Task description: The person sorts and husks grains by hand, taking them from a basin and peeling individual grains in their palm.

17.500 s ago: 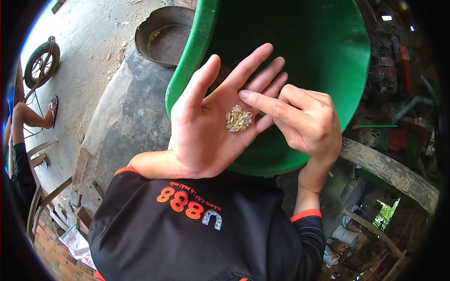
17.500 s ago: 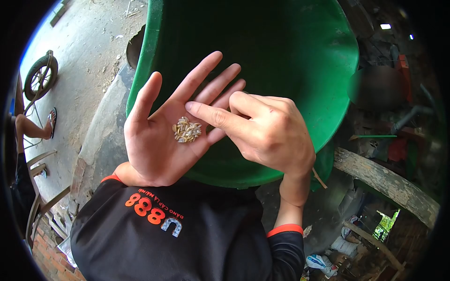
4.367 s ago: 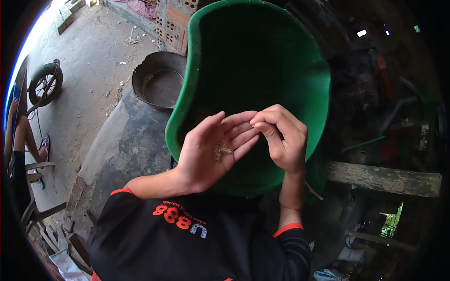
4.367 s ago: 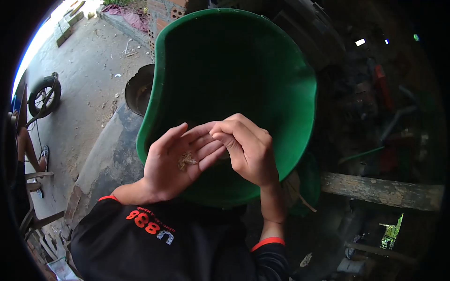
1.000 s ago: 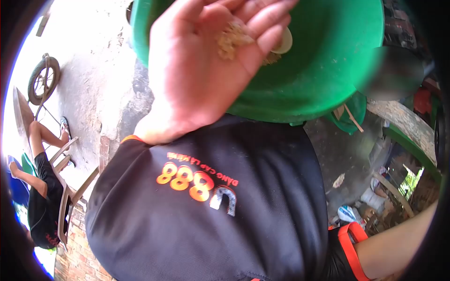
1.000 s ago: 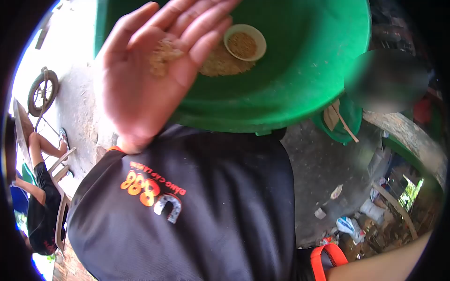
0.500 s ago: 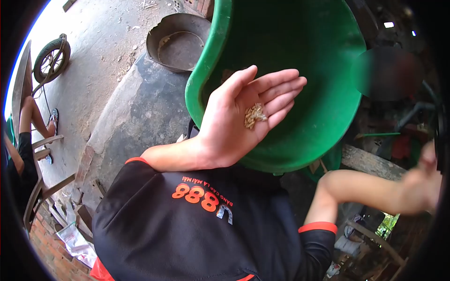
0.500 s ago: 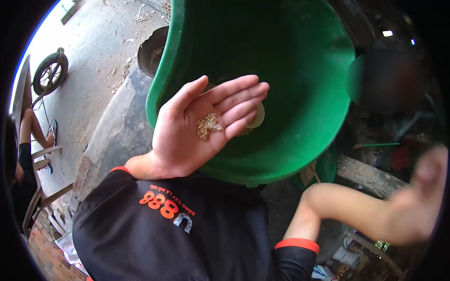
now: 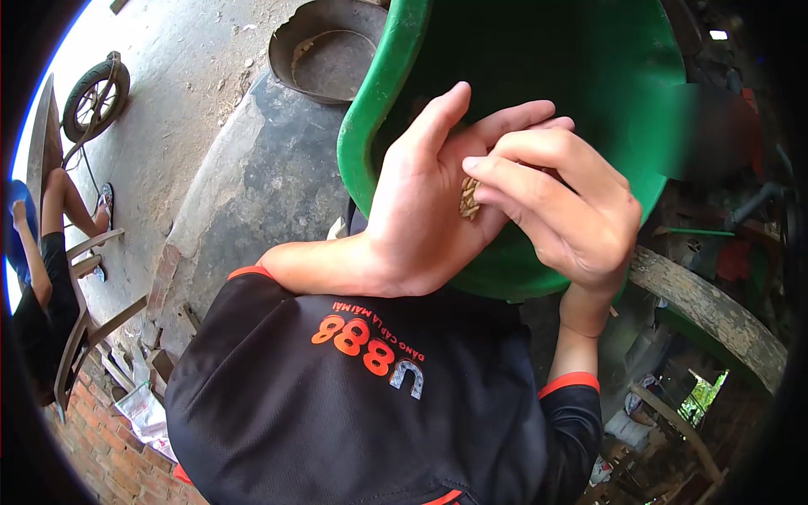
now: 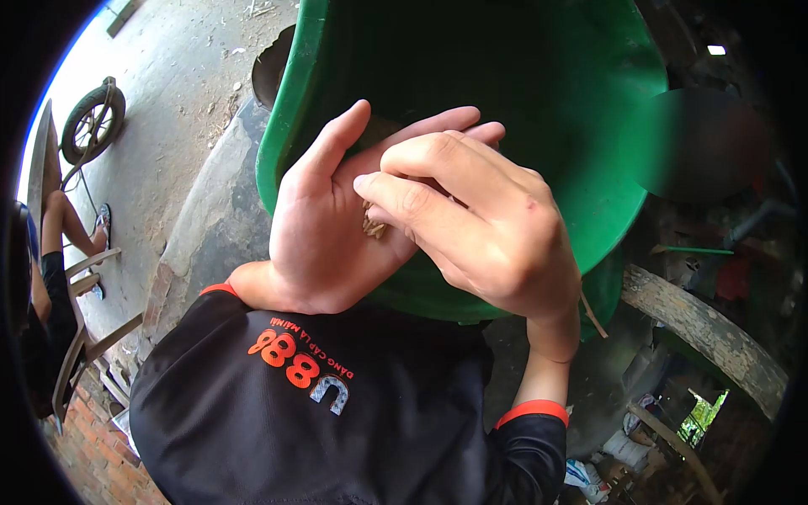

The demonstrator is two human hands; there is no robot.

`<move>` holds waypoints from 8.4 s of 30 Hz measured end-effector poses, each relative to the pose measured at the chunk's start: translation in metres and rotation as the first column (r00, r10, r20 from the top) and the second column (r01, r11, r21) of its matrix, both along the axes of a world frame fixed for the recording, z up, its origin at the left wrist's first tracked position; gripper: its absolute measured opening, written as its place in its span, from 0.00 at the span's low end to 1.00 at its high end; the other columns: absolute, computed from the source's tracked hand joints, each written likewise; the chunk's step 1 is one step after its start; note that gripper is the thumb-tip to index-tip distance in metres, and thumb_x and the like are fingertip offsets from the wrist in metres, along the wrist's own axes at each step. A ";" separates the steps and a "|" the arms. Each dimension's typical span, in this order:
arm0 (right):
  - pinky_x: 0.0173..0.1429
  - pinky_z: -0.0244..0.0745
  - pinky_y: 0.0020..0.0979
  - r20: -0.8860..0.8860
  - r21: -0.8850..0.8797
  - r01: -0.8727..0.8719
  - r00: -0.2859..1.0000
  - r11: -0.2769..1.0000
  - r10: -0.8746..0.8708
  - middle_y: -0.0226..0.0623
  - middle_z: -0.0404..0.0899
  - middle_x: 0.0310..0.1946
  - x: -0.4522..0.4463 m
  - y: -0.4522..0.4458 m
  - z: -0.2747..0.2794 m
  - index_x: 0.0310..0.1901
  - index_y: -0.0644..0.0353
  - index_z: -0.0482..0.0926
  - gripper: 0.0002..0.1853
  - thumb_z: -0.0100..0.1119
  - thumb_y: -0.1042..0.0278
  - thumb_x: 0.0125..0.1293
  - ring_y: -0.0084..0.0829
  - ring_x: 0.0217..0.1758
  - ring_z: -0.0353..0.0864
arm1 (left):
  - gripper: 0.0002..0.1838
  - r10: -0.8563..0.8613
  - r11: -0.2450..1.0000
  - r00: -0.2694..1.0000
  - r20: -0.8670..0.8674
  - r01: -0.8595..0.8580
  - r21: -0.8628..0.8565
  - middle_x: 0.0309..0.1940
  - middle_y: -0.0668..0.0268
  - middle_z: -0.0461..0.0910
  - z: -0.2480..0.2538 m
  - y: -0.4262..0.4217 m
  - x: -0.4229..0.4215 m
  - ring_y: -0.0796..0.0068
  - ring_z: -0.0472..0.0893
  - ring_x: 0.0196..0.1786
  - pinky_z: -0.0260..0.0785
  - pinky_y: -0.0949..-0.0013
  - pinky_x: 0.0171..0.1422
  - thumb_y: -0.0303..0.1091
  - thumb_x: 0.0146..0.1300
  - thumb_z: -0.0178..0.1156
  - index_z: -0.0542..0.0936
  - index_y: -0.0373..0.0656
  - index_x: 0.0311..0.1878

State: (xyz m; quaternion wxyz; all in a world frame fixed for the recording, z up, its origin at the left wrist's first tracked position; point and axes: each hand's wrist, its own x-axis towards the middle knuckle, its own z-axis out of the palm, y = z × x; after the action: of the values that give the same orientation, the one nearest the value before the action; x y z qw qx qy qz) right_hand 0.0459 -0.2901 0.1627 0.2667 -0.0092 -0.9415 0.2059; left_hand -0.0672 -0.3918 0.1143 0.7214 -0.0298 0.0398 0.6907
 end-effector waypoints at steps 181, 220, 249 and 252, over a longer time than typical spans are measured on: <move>0.33 0.83 0.32 0.060 0.005 -0.067 0.996 0.998 0.067 0.34 0.83 0.37 0.010 0.024 -0.012 0.40 0.61 0.84 0.11 0.75 0.77 0.56 0.32 0.33 0.87 | 0.36 -0.015 1.000 0.978 -0.209 0.010 -0.028 0.80 0.58 0.67 0.002 0.004 0.001 0.73 0.74 0.72 0.63 0.68 0.75 0.53 0.85 0.32 0.59 0.38 0.84; 0.34 0.81 0.36 0.020 -0.078 -0.074 0.997 0.994 0.075 0.35 0.81 0.35 0.012 0.035 -0.003 0.41 0.60 0.78 0.11 0.71 0.80 0.60 0.38 0.33 0.87 | 0.35 0.024 0.999 0.995 -0.096 -0.022 0.026 0.80 0.56 0.67 0.003 0.008 0.000 0.68 0.70 0.78 0.61 0.65 0.80 0.51 0.84 0.38 0.63 0.35 0.82; 0.31 0.82 0.28 -0.008 0.014 -0.025 1.000 1.000 0.025 0.37 0.84 0.36 0.017 0.031 -0.009 0.39 0.65 0.89 0.14 0.76 0.84 0.47 0.33 0.33 0.88 | 0.35 0.025 0.999 0.997 -0.068 -0.027 -0.024 0.84 0.55 0.61 0.002 0.004 0.005 0.64 0.69 0.79 0.57 0.59 0.84 0.52 0.86 0.33 0.55 0.41 0.86; 0.32 0.84 0.29 0.014 0.024 -0.050 0.999 0.998 0.050 0.38 0.84 0.36 0.019 0.035 -0.012 0.39 0.67 0.88 0.14 0.75 0.85 0.47 0.34 0.34 0.90 | 0.34 0.002 0.999 0.998 -0.057 -0.004 -0.035 0.83 0.56 0.63 0.002 0.003 0.007 0.66 0.71 0.77 0.58 0.60 0.82 0.52 0.86 0.33 0.56 0.41 0.86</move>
State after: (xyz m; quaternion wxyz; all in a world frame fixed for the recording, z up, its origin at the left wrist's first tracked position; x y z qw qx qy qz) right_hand 0.0646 -0.2553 0.1505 0.2550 0.0161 -0.9457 0.2007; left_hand -0.0607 -0.3889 0.1167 0.7182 -0.0226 0.0725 0.6916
